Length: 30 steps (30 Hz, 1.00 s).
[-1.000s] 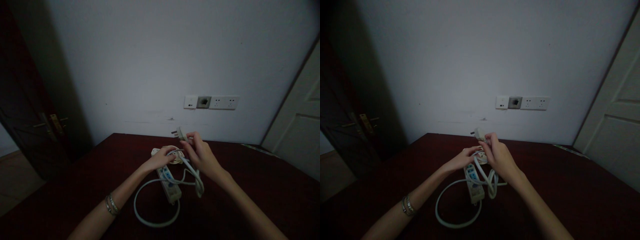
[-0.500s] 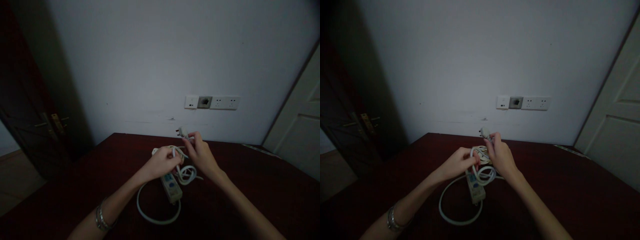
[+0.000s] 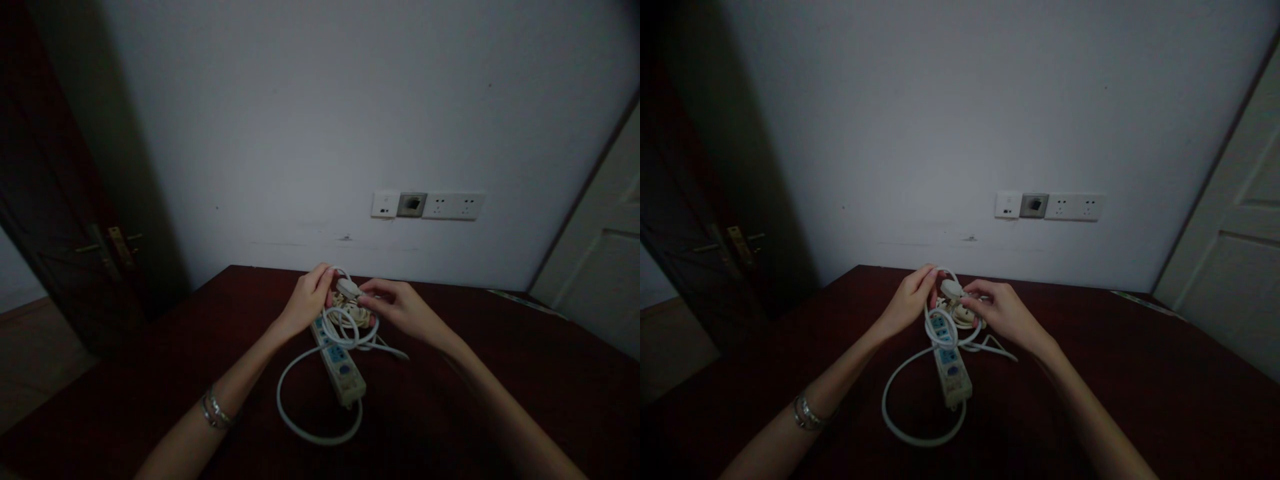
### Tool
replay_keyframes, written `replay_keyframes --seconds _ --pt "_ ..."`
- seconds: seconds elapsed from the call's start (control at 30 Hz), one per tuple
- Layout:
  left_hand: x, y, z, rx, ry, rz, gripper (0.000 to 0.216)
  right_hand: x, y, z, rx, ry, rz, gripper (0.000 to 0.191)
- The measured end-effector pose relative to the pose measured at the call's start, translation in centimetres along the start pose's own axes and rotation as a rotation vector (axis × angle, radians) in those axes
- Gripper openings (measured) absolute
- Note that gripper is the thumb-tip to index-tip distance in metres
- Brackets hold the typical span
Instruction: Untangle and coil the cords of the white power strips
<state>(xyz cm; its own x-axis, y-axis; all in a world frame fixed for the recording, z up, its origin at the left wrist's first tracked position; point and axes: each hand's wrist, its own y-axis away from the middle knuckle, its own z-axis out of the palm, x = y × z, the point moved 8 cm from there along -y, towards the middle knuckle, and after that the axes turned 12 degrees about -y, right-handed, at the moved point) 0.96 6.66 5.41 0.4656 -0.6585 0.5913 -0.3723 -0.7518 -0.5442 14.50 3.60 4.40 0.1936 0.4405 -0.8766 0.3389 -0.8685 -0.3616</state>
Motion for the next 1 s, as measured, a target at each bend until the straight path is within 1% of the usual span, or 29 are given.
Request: replay_keyframes --seconds 0.13,0.23,0.3,0.4,0.43,0.5,0.63,0.67,0.73,0.77,0.9,0.93,1.0 --pt "1.4 0.7 0.8 -0.066 -0.058 0.073 0.036 1.2 0.0 -0.4 0.058 0.064 0.056 0.021" --pt "2.9 1.4 1.4 -0.103 -0.149 0.169 0.036 1.6 0.2 -1.5 0.193 0.127 0.047 0.024" --pt "3.8 1.9 1.6 -0.121 -0.196 0.239 0.037 1.8 0.2 -1.9 0.243 0.103 0.059 0.031" --pt "4.4 2.4 1.8 -0.131 -0.229 0.297 0.04 2.3 0.0 -1.4 0.206 -0.065 0.104 0.051" --pt "4.5 2.5 1.8 -0.126 -0.231 0.305 0.04 2.2 -0.2 -1.3 0.194 -0.133 0.106 0.055" --pt "4.5 2.6 1.7 -0.101 -0.234 0.318 0.04 2.0 -0.4 -1.4 0.216 -0.263 0.095 0.054" --pt "4.6 2.5 1.7 -0.05 -0.248 0.346 0.03 2.0 -0.1 -2.7 0.347 -0.531 0.145 0.035" --pt "4.5 2.4 1.8 -0.053 -0.247 0.347 0.029 1.9 -0.1 -2.9 0.349 -0.601 0.153 0.027" --pt "4.0 2.0 2.0 -0.067 -0.239 0.33 0.028 1.5 0.0 -3.1 0.306 -0.715 0.149 0.013" --pt "3.6 1.8 2.0 -0.077 -0.235 0.315 0.028 1.3 0.0 -3.2 0.278 -0.759 0.154 0.01" --pt "1.9 1.0 2.3 -0.127 -0.23 0.251 0.026 2.3 0.0 -3.1 0.236 -0.875 0.281 0.028" --pt "1.5 0.8 2.4 -0.139 -0.22 0.232 0.025 2.7 0.0 -3.0 0.239 -0.892 0.308 0.028" --pt "0.8 0.7 2.6 -0.143 -0.187 0.19 0.022 3.2 -0.1 -2.8 0.244 -0.919 0.337 0.021"
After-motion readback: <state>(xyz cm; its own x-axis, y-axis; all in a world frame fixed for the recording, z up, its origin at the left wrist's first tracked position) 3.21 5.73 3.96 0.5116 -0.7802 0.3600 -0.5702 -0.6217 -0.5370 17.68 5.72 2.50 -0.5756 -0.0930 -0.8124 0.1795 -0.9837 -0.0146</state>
